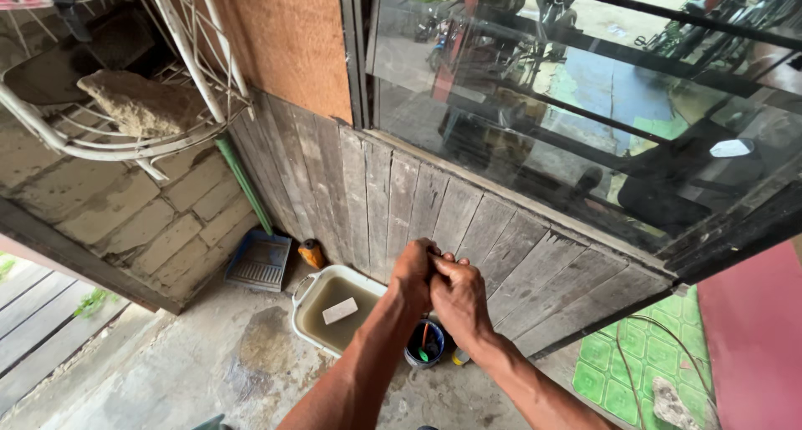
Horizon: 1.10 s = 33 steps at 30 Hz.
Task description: The person cleans a cluttered workshop area by wiping a metal surface with a cloth, moving a power strip, and sweeping the floor with a broom. The person handles a cloth, a power strip, and a broom while organizing items on a workbench.
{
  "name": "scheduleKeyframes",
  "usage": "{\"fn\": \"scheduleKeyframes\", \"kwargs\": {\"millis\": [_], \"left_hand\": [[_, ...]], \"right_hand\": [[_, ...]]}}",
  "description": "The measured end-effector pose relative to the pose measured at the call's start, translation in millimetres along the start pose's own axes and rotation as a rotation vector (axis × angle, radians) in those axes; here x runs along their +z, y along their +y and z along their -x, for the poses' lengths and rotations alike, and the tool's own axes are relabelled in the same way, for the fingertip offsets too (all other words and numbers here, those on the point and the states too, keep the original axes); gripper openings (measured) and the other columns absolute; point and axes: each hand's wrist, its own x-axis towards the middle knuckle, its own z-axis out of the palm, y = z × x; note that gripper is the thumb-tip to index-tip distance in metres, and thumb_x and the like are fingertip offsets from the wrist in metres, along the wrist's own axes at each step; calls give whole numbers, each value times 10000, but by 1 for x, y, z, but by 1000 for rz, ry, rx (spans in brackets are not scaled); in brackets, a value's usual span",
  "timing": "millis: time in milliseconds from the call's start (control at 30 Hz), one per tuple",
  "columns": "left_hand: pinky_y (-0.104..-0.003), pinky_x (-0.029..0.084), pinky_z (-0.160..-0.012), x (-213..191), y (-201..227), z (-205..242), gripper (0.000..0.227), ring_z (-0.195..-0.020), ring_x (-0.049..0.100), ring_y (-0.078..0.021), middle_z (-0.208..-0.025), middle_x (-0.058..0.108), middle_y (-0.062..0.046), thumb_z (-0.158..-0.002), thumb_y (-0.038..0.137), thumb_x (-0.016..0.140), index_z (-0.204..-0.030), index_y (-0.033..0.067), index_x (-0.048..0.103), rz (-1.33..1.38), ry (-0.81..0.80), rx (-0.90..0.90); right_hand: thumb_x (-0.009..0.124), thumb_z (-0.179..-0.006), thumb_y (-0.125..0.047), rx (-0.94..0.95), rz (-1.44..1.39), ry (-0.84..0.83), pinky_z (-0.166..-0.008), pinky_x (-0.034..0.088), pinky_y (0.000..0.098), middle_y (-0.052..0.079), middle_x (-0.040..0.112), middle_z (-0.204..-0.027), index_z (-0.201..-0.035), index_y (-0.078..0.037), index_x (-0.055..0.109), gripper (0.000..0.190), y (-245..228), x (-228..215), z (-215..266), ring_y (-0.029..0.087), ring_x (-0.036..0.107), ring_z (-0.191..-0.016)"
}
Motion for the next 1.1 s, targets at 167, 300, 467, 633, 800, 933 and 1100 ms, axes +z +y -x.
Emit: {"fn": "scheduleKeyframes", "kwargs": {"millis": [167, 300, 467, 633, 800, 933, 1100], "left_hand": [[-463, 566, -708, -6, 5, -29, 134, -734, 632, -297, -782, 637, -133, -923, 128, 574, -849, 16, 572, -202, 5, 23], [-455, 527, -613, 8, -11, -29, 191, -686, 626, -273, -797, 653, -125, -921, 169, 666, -856, -7, 631, -379, 63, 125], [-388, 458, -522, 34, -50, -17, 290, -589, 572, -196, -726, 643, -83, -932, 275, 673, -814, 10, 663, -778, 144, 217], [-397, 429, -515, 34, -108, -23, 323, -563, 531, -213, -663, 613, -107, -937, 285, 669, -795, -6, 673, -935, 9, 191], [-345, 502, -590, 35, -152, -35, 351, -619, 584, -162, -723, 678, -74, -943, 310, 683, -853, -27, 716, -1140, -32, 168], [-347, 521, -592, 42, -184, -33, 359, -614, 600, -172, -746, 690, -96, -951, 328, 658, -910, -18, 745, -1309, -119, -13], [-318, 548, -596, 42, -224, -26, 287, -651, 703, -140, -773, 740, -38, -917, 298, 683, -957, 23, 754, -1380, -292, -110]], "right_hand": [[597, -817, 25, -247, 261, -61, -562, 516, 407, 198, 626, -712, -795, 6, 634, 47, -15, -24, -13, 361, 652, -634], [650, -800, 33, -258, 262, -88, -556, 514, 411, 184, 659, -757, -797, 8, 644, 25, -22, -51, -17, 353, 683, -670], [643, -805, 52, -130, 273, 36, -575, 533, 386, 151, 678, -799, -827, -7, 676, 71, -2, -83, -3, 314, 688, -689], [651, -841, 44, 83, 317, 130, -594, 543, 376, 136, 668, -796, -880, 3, 669, 59, 46, -99, 41, 266, 668, -669], [669, -862, 7, 339, 335, 242, -582, 547, 354, 137, 714, -817, -890, 1, 694, 38, 87, -113, 80, 241, 701, -679], [658, -873, -17, 464, 270, 409, -583, 584, 318, 142, 744, -869, -925, 6, 711, 78, 110, -121, 114, 228, 740, -721], [618, -954, -117, 568, 306, 610, -659, 647, 337, 153, 761, -978, -978, -19, 742, 161, 132, -133, 162, 253, 771, -848]]}}
